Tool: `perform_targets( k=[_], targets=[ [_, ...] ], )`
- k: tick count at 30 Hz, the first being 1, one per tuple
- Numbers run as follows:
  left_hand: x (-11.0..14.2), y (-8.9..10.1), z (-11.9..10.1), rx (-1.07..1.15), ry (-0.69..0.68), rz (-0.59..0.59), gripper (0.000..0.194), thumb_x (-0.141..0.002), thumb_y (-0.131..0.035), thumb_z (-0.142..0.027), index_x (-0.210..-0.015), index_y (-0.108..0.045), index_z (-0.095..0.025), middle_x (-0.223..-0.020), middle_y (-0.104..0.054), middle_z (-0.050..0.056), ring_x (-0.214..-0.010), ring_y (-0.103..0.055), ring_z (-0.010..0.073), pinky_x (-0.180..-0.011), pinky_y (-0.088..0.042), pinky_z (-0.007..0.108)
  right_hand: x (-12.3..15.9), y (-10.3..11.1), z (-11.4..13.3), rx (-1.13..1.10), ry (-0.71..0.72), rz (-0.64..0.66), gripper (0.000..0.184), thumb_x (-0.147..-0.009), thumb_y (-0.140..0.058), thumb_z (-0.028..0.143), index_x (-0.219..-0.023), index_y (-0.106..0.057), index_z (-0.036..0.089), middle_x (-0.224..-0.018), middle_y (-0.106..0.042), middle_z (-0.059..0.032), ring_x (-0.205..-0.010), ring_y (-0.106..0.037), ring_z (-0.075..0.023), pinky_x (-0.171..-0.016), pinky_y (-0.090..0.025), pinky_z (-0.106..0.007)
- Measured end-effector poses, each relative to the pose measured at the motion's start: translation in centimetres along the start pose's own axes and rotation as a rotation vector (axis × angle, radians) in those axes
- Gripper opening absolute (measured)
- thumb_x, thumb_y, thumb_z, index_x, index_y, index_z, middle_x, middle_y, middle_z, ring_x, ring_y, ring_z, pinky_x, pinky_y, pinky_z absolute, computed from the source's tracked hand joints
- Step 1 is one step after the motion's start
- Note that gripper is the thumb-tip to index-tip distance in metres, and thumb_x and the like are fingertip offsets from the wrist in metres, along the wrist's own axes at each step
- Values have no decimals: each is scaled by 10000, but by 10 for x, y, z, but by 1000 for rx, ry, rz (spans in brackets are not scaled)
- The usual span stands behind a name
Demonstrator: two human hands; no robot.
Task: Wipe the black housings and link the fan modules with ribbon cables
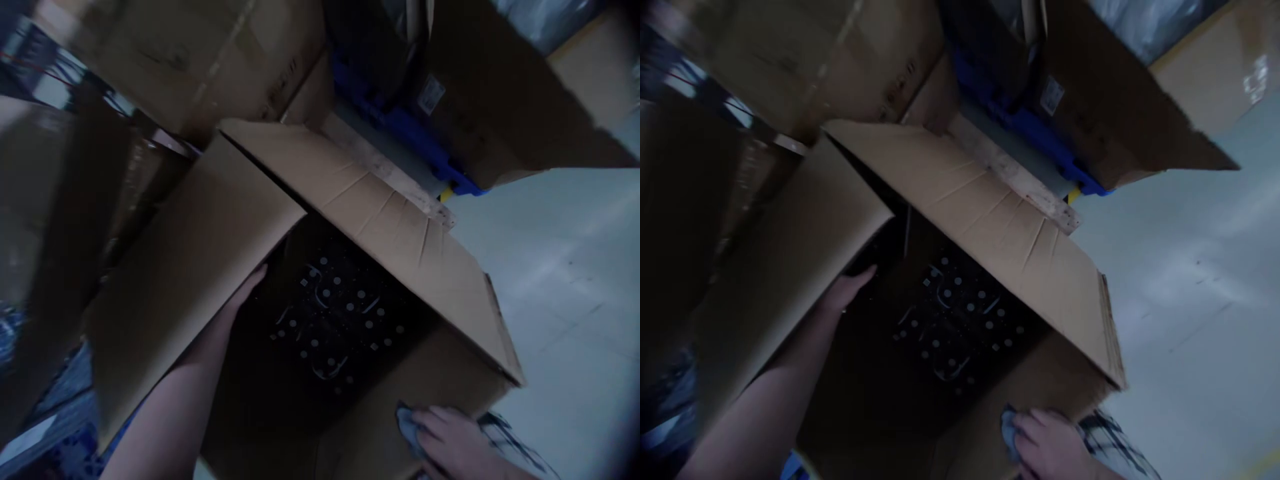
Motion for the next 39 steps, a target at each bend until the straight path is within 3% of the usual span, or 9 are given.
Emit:
perform_targets(
  k=[4,8,13,18,26,28,32,36,39],
  targets=[
    [95,51,-8,117,41,-17,856,-384,-771,-350,-1151,-431,-182,-1059,-546,102,-1046,-484,311,-934,-347,452,-5,12,11,4,-123,26,177,-716,-438,190,-811,-587,187,-899,-601,-50,-797,-545,-177,-713,-460,-300],
    [207,72,-18,789,208,112,844,-403,-760,-217,-1164,-393,-223,-990,-572,47,-908,-558,235,-803,-453,373,3,60,20,-106,-205,-141,193,-760,-411,203,-804,-597,173,-872,-583,-57,-797,-554,-155,-721,-463,-277],
    [317,127,-39,1243,342,55,698,-441,-724,-184,-1086,-459,-201,-898,-598,47,-813,-588,236,-696,-489,358,66,220,83,-187,-173,-763,155,-780,-463,238,-880,-560,171,-850,-550,-54,-787,-538,-162,-701,-466,-303],
    [398,219,-84,1284,57,-109,749,-437,-729,-159,-1122,-430,-222,-917,-585,30,-808,-582,207,-711,-481,337,140,354,259,90,230,-1283,160,-744,-521,237,-895,-542,187,-922,-523,-73,-889,-512,-200,-751,-448,-348],
    [513,316,-112,1379,-293,-309,853,-293,-782,-200,-1083,-463,-220,-965,-608,51,-918,-557,272,-777,-466,357,192,329,497,484,852,-1166,160,-768,-421,279,-791,-555,195,-900,-559,-70,-780,-506,-172,-650,-455,-304],
    [536,332,-107,1391,-326,-383,882,-267,-783,-190,-1088,-464,-233,-960,-613,45,-913,-560,273,-771,-470,352,211,314,510,596,1050,-1048,148,-763,-398,268,-749,-538,220,-904,-564,-37,-728,-503,-153,-601,-441,-291],
    [572,349,-100,1490,-298,-481,848,-350,-768,-194,-1130,-440,-255,-858,-622,11,-757,-600,225,-665,-495,346,241,351,471,427,597,-1480,107,-748,-445,238,-768,-528,174,-883,-559,-104,-765,-512,-187,-602,-444,-309],
    [596,367,-103,1529,-336,-550,825,-357,-762,-189,-1122,-463,-261,-823,-635,-4,-783,-604,237,-697,-495,353,252,294,491,558,1168,-1139,153,-725,-414,182,-583,-466,210,-741,-569,-23,-588,-463,-135,-472,-379,-265],
    [607,377,-104,1525,-324,-576,755,-420,-733,-222,-1124,-468,-286,-791,-637,-19,-748,-609,223,-667,-502,347,254,292,481,457,990,-1217,105,-734,-443,202,-769,-540,181,-863,-566,-80,-731,-504,-172,-566,-445,-298]
  ],
)
Point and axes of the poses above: each hand's wrist, its own x-axis away from the middle knuckle, its own y-axis out of the back of the hand, z = x × y, the point moved 8 cm from there along -x, towards the middle knuckle
